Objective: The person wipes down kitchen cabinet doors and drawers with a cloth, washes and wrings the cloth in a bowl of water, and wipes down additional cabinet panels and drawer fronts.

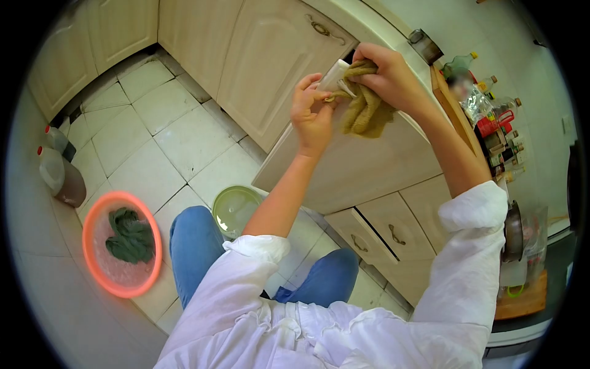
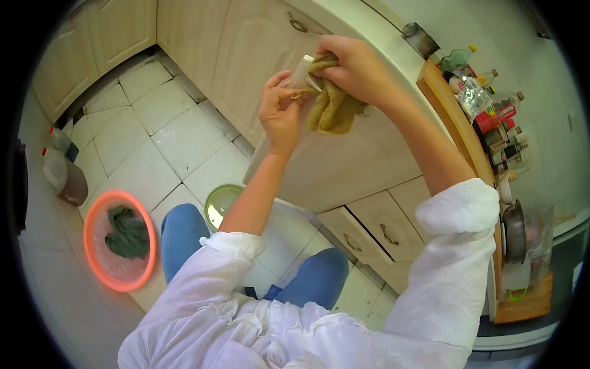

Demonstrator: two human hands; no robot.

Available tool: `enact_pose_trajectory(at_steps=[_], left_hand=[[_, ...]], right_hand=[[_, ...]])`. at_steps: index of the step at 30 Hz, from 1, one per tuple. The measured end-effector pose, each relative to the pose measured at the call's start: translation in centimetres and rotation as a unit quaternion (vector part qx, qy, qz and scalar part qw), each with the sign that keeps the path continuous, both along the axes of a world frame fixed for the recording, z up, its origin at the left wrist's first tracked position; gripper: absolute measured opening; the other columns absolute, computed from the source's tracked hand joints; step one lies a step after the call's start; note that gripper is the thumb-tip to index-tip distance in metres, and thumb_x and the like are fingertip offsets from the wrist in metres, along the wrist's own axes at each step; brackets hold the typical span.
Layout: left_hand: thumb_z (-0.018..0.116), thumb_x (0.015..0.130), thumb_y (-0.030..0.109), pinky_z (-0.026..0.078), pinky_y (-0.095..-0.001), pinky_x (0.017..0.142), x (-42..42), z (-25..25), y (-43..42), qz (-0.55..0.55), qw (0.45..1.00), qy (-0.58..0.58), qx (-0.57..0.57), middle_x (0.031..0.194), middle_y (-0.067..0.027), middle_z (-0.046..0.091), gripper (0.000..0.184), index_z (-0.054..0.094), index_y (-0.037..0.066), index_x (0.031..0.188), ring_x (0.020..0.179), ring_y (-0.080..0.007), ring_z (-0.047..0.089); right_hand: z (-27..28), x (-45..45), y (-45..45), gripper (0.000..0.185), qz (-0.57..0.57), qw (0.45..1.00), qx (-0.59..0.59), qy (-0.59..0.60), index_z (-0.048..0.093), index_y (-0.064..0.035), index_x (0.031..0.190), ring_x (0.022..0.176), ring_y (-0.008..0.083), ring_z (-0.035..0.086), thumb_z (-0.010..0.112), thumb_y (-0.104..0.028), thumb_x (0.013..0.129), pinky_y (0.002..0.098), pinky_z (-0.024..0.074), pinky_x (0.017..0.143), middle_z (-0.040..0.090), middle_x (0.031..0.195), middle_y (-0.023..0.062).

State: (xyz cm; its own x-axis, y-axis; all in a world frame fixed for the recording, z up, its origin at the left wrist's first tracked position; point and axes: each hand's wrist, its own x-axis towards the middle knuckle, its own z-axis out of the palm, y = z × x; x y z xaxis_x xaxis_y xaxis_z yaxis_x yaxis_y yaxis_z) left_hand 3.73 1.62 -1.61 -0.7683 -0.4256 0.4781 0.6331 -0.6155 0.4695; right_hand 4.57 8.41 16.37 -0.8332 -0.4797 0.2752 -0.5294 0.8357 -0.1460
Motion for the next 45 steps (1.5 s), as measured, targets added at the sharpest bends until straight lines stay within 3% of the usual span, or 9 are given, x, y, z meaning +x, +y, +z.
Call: enact_pose_trajectory(at_steps=[2, 11, 21, 26, 33, 35, 38, 43, 45], left_hand=[[0.064, 0.073, -0.014, 0.048, -0.0337, 0.089, -1.1, -0.5, 0.3, 0.109, 0.992, 0.021, -0.052, 0.126, -0.0150, 0.048, 0.021, 0.058, 0.003, 0.084, 0.107, -0.0229, 0.055], [0.066, 0.077, -0.008, 0.044, -0.0324, 0.092, -1.7, -0.4, 0.4, 0.086, 0.986, 0.062, -0.130, 0.125, -0.0145, 0.051, 0.012, 0.058, 0.000, 0.080, 0.109, -0.0219, 0.054], [0.069, 0.075, -0.005, 0.043, -0.0339, 0.093, -2.6, -0.7, 1.7, -0.017, 0.999, 0.027, -0.010, 0.129, -0.0143, 0.046, 0.012, 0.059, 0.002, 0.079, 0.113, -0.0231, 0.050], [0.076, 0.065, -0.002, 0.040, -0.0386, 0.096, -1.1, 0.2, 2.2, 0.201, 0.941, 0.006, -0.272, 0.134, -0.0148, 0.034, 0.017, 0.061, 0.006, 0.067, 0.126, -0.0319, 0.034], [0.074, 0.065, 0.001, 0.029, -0.0424, 0.103, -0.2, -0.4, 2.5, 0.209, 0.939, 0.035, -0.272, 0.140, -0.0184, 0.028, 0.013, 0.062, 0.006, 0.064, 0.129, -0.0359, 0.029], [0.070, 0.065, 0.001, 0.032, -0.0426, 0.097, 1.5, -0.5, 3.8, 0.364, 0.883, 0.020, -0.295, 0.132, -0.0172, 0.041, 0.010, 0.062, 0.005, 0.067, 0.121, -0.0340, 0.038], [0.067, 0.066, 0.001, 0.037, -0.0399, 0.087, 5.2, -1.1, 6.6, 0.333, 0.893, 0.017, -0.302, 0.113, -0.0140, 0.056, 0.009, 0.061, 0.003, 0.072, 0.104, -0.0319, 0.048], [0.065, 0.063, -0.001, 0.042, -0.0388, 0.075, 4.9, -0.7, 10.0, 0.305, 0.929, 0.039, -0.205, 0.099, -0.0105, 0.060, 0.015, 0.057, 0.000, 0.076, 0.086, -0.0304, 0.052], [0.065, 0.064, -0.001, 0.043, -0.0361, 0.072, 4.4, -1.9, 9.5, 0.320, 0.921, 0.042, -0.220, 0.098, -0.0114, 0.060, 0.016, 0.057, -0.001, 0.078, 0.084, -0.0303, 0.053]], right_hand=[[-0.8, -0.5, 0.7, 0.019, -0.008, 0.998, -0.054, 0.010, 0.057, -0.0023, 0.083, 0.068, 0.0194, 0.058, 0.070, -0.010, 0.072, 0.0312, 0.0453, 0.063, 0.059, 0.071, 0.0063], [-1.5, -1.7, 2.9, 0.018, -0.071, 0.908, -0.398, -0.111, 0.060, 0.0001, 0.079, 0.064, 0.0116, 0.059, 0.073, -0.011, 0.072, 0.0256, 0.0475, 0.058, 0.061, 0.069, 0.0027], [-0.3, -2.6, 5.7, 0.026, -0.079, 0.992, -0.089, 0.040, 0.054, -0.0010, 0.074, 0.060, 0.0148, 0.050, 0.072, -0.020, 0.069, 0.0291, 0.0411, 0.057, 0.055, 0.065, 0.0066], [-0.5, 1.5, 10.3, 0.025, -0.112, 0.990, -0.072, 0.038, 0.050, -0.0009, 0.073, 0.061, 0.0162, 0.048, 0.070, -0.015, 0.074, 0.0292, 0.0408, 0.059, 0.051, 0.062, 0.0068], [-0.9, 3.6, 9.2, 0.022, -0.084, 0.992, -0.095, -0.004, 0.051, -0.0027, 0.086, 0.068, 0.0155, 0.052, 0.068, -0.015, 0.080, 0.0293, 0.0434, 0.062, 0.056, 0.073, 0.0067], [-0.7, 3.2, 9.8, 0.023, -0.074, 0.995, -0.066, -0.031, 0.053, -0.0021, 0.084, 0.067, 0.0180, 0.053, 0.070, -0.017, 0.079, 0.0303, 0.0434, 0.061, 0.058, 0.074, 0.0082], [-0.6, 3.6, 8.6, 0.024, -0.087, 0.996, -0.007, -0.004, 0.049, -0.0031, 0.080, 0.068, 0.0078, 0.045, 0.070, -0.016, 0.082, 0.0251, 0.0397, 0.059, 0.050, 0.070, 0.0012], [-0.8, 4.5, 7.5, 0.029, -0.088, 0.995, 0.040, 0.027, 0.048, -0.0009, 0.078, 0.062, 0.0157, 0.046, 0.071, -0.019, 0.079, 0.0304, 0.0404, 0.057, 0.051, 0.065, 0.0080], [-0.7, 4.3, 7.3, 0.028, -0.097, 0.992, 0.070, 0.030, 0.053, -0.0024, 0.081, 0.066, 0.0320, 0.055, 0.071, -0.023, 0.077, 0.0379, 0.0426, 0.059, 0.059, 0.071, 0.0153]])
